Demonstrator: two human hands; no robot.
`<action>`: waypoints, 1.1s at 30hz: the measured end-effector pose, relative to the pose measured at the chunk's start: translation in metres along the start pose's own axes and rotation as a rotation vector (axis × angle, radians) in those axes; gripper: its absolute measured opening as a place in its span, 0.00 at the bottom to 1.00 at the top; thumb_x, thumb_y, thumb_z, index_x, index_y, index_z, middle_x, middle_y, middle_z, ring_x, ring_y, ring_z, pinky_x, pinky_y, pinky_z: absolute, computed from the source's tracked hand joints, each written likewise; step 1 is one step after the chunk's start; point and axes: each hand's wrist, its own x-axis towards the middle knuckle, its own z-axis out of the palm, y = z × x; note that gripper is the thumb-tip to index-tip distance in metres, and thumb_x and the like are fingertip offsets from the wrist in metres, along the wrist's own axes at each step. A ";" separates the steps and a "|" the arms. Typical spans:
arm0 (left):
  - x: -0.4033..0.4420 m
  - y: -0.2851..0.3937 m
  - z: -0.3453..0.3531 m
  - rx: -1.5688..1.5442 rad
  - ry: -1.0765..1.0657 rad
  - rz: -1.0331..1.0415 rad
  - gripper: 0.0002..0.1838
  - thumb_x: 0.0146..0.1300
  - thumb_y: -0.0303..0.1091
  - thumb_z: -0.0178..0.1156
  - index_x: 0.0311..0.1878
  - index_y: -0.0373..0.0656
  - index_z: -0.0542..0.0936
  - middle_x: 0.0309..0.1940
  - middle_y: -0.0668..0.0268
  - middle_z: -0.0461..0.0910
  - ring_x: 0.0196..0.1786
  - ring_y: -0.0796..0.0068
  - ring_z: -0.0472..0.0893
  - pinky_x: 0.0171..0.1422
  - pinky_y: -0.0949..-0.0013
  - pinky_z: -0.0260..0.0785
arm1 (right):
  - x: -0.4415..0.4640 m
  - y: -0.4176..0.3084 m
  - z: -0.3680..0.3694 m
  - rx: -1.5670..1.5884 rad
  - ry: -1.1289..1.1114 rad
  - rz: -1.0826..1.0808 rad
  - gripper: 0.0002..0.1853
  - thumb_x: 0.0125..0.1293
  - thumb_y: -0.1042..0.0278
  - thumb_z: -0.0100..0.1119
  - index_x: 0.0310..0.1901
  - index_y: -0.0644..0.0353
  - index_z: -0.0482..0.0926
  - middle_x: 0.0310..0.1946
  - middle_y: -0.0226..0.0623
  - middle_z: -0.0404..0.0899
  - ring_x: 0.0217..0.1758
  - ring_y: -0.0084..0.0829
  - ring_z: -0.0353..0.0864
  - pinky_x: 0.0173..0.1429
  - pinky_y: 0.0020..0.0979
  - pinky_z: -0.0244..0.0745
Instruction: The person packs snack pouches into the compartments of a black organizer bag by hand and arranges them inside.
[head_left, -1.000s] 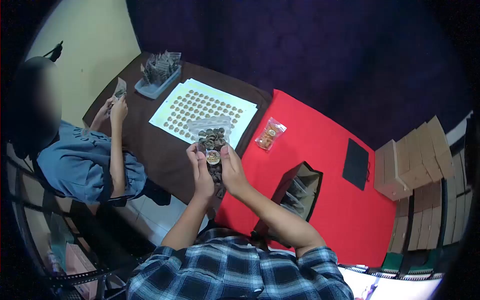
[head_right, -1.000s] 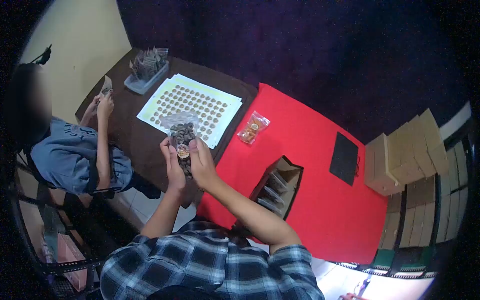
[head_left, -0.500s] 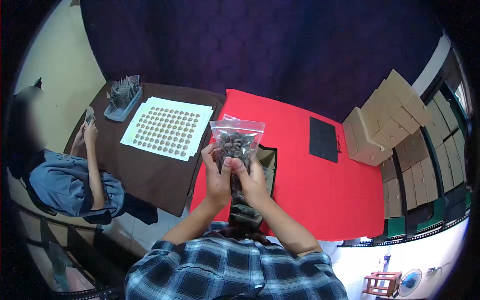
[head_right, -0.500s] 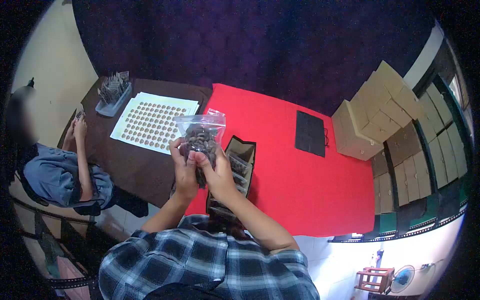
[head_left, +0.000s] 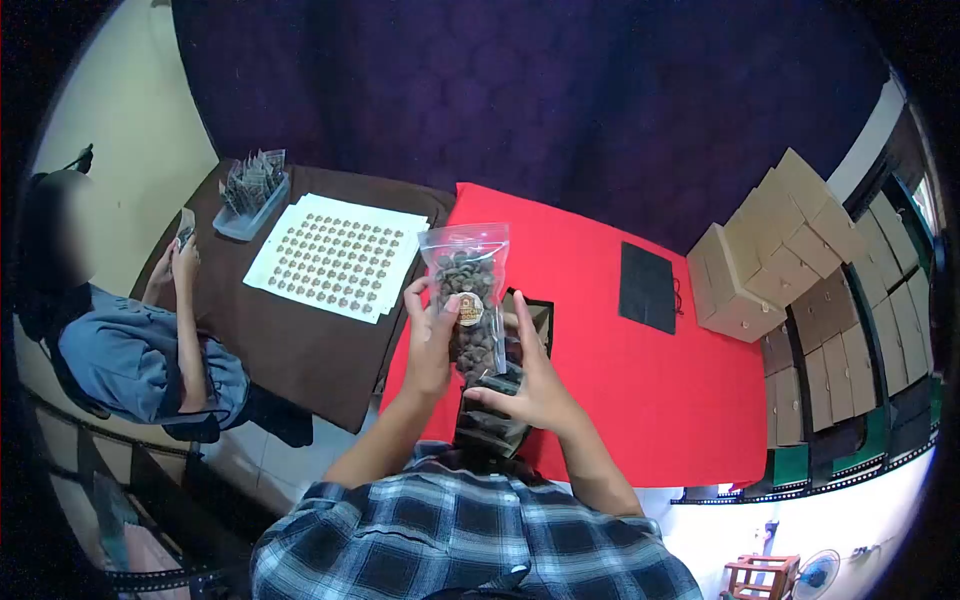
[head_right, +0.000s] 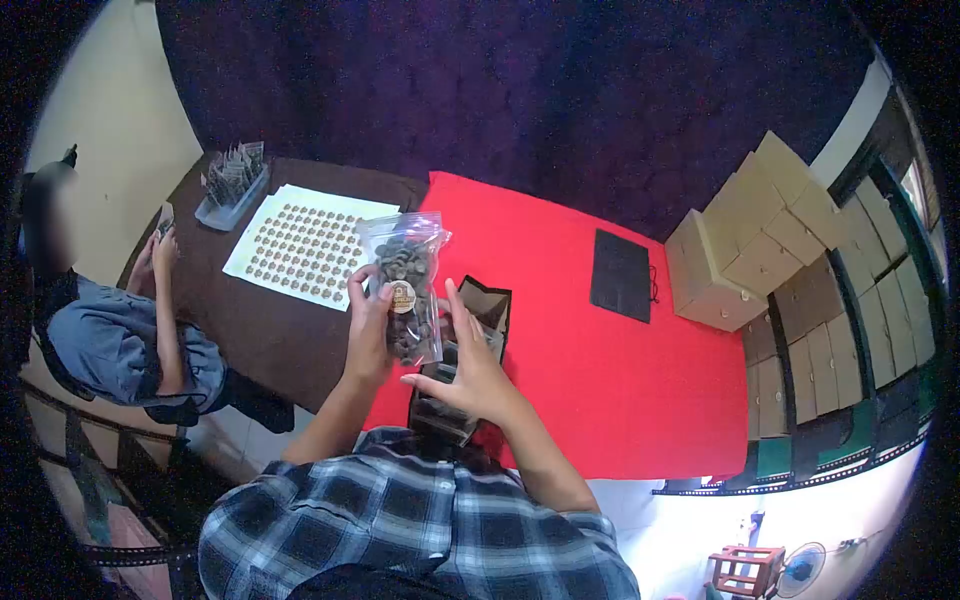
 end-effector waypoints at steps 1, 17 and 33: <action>-0.004 -0.002 0.002 0.031 -0.003 -0.020 0.30 0.70 0.40 0.57 0.65 0.44 0.50 0.52 0.55 0.74 0.53 0.71 0.76 0.58 0.67 0.70 | -0.006 0.008 0.002 -0.024 0.002 0.010 0.58 0.52 0.67 0.73 0.77 0.56 0.40 0.68 0.52 0.59 0.69 0.46 0.64 0.72 0.42 0.59; -0.043 -0.026 0.040 0.237 0.056 0.067 0.38 0.63 0.25 0.63 0.69 0.43 0.49 0.56 0.53 0.70 0.57 0.70 0.75 0.59 0.68 0.71 | -0.039 0.028 -0.008 -0.223 0.158 -0.085 0.54 0.47 0.82 0.68 0.76 0.53 0.50 0.57 0.50 0.75 0.50 0.43 0.79 0.54 0.37 0.74; -0.049 -0.049 0.050 0.460 -0.562 0.506 0.47 0.45 0.37 0.77 0.68 0.44 0.62 0.63 0.50 0.63 0.67 0.50 0.65 0.71 0.51 0.56 | -0.023 0.022 -0.042 0.633 0.319 -0.011 0.25 0.77 0.52 0.39 0.61 0.65 0.70 0.52 0.47 0.78 0.58 0.33 0.76 0.64 0.32 0.68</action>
